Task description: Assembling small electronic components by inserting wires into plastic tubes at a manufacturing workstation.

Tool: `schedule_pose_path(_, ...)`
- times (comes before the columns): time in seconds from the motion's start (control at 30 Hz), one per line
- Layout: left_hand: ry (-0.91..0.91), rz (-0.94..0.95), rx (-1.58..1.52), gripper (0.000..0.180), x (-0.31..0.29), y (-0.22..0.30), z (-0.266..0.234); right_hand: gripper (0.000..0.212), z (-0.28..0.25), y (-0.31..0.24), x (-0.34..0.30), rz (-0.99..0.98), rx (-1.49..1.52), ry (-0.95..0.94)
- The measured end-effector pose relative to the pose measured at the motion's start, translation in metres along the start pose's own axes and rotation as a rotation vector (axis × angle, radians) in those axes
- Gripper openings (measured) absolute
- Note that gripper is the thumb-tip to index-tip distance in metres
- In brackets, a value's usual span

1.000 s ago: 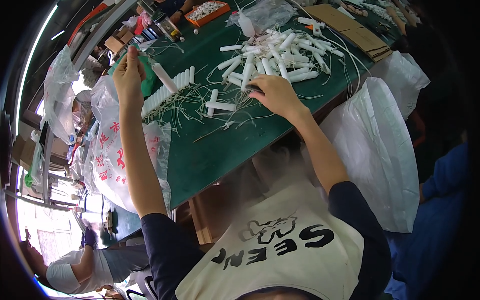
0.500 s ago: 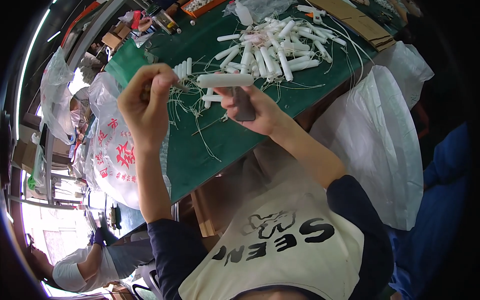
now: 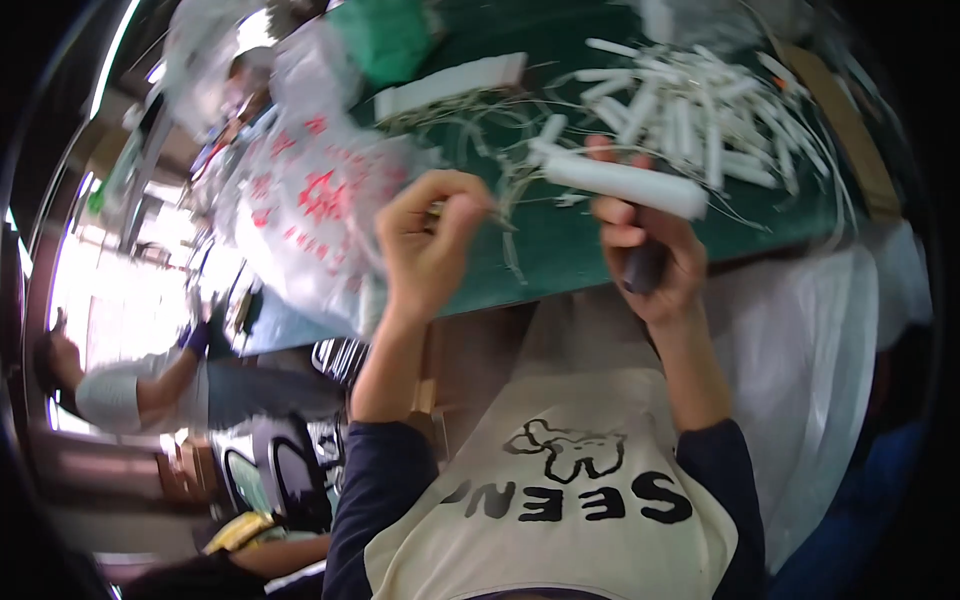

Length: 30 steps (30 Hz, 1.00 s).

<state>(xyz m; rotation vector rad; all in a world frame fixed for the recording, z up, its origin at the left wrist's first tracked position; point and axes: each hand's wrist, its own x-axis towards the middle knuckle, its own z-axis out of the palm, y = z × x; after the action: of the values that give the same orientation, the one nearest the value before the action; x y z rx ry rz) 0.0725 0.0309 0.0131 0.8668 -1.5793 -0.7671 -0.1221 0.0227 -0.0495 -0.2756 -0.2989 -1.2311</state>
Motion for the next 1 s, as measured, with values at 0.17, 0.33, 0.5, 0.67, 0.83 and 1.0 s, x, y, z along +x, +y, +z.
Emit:
schedule_pose_path(0.17, -0.117, 0.053, -0.023, 0.012, -0.044, 0.001, -0.005, 0.040, -0.024, 0.003, -0.010, -0.144, -0.567, -0.055)
schedule_pose_path(0.33, -0.213, -0.069, -0.088, 0.052, -0.089, 0.000, -0.039, 0.045, 0.010, 0.006, -0.003, -0.130, -1.201, -0.844)
schedule_pose_path(0.5, 0.006, -0.213, -0.141, 0.053, -0.120, 0.001, -0.073, 0.027, 0.031, 0.047, -0.013, 0.143, -1.550, -0.843)
schedule_pose_path(0.67, -0.126, -0.236, 0.073, 0.037, -0.119, 0.005, -0.070, 0.032, 0.029, 0.064, -0.008, 0.253, -1.617, -0.538)
schedule_pose_path(0.83, -0.062, -0.341, 0.169, 0.043, -0.113, -0.003, -0.042, 0.031, 0.018, 0.066, -0.006, 0.414, -1.467, -0.121)
schedule_pose_path(1.0, 0.080, -0.409, 0.034, 0.042, -0.113, -0.019, -0.041, 0.034, 0.013, 0.069, -0.006, 0.253, -1.578, -0.285)
